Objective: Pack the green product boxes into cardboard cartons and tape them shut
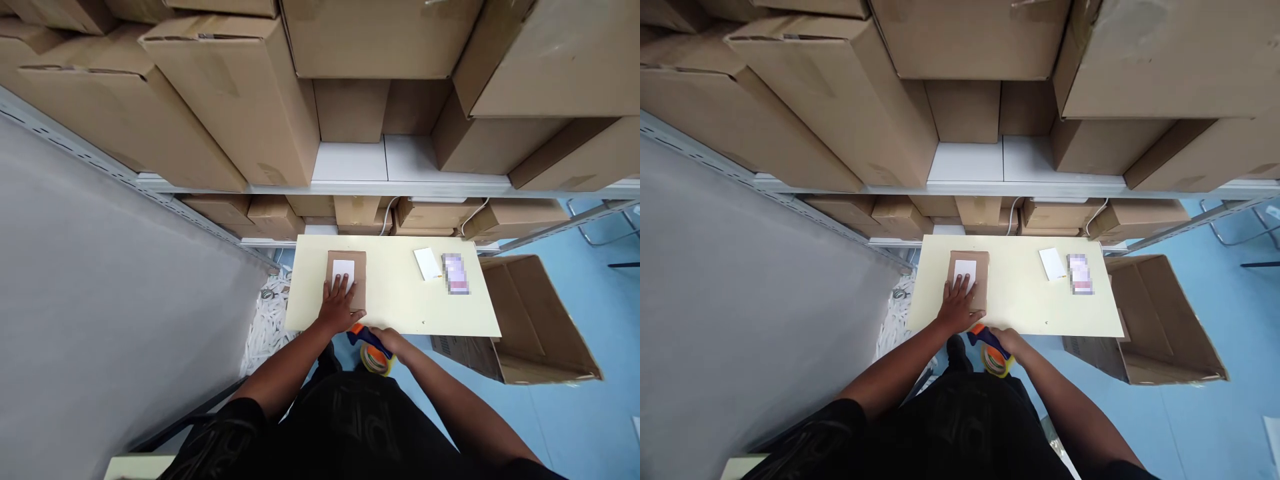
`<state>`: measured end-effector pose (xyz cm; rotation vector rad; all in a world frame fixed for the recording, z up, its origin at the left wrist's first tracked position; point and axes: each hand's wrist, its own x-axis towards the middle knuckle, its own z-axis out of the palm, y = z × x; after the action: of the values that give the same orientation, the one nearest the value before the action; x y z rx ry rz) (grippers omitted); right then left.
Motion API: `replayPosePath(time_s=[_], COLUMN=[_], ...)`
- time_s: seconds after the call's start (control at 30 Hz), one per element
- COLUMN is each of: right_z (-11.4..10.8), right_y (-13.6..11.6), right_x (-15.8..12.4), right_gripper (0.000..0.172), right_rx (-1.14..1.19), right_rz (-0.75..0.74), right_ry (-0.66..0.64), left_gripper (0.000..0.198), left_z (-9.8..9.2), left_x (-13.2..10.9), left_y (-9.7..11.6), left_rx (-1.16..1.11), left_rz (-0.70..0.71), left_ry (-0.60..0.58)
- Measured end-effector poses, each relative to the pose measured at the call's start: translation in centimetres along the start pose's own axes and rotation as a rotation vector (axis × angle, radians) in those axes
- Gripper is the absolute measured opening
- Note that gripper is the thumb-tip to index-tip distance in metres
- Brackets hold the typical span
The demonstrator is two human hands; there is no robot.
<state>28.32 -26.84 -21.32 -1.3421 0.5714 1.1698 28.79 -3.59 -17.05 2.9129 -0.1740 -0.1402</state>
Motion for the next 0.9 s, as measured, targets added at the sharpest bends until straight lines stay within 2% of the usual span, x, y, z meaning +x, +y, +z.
replayPosePath(time_s=[0.13,0.27,0.43,0.57,0.9], right_z=[-4.8,-7.3,-7.5,-7.3,-7.0], right_y=[0.4,-1.3,-5.4,-8.6,-17.2], right_x=[-3.8,-5.6,-7.7,-9.8,-12.8], right_gripper=[0.038,0.043,0.048,0.055,0.048], right_rx=[-0.161,-0.069,0.008,-0.018,0.023], right_rz=[-0.034,-0.079,-0.207,-0.348,-0.600], right_ry=[0.249,0.390,0.424,0.368,0.385], left_gripper=[0.098,0.096,0.097,0.099,0.103], left_z=[0.3,0.6,0.5,0.3,0.0], left_x=[0.0,0.1,0.4,0.9,1.4], left_y=[0.0,-0.2,-0.4,-0.6,-0.7], left_rx=[-0.001,0.016,0.020,0.003,-0.032], left_rz=[-0.007,-0.009,-0.019,-0.042,-0.079], left_ry=[0.006,0.009,-0.043,-0.123,-0.202])
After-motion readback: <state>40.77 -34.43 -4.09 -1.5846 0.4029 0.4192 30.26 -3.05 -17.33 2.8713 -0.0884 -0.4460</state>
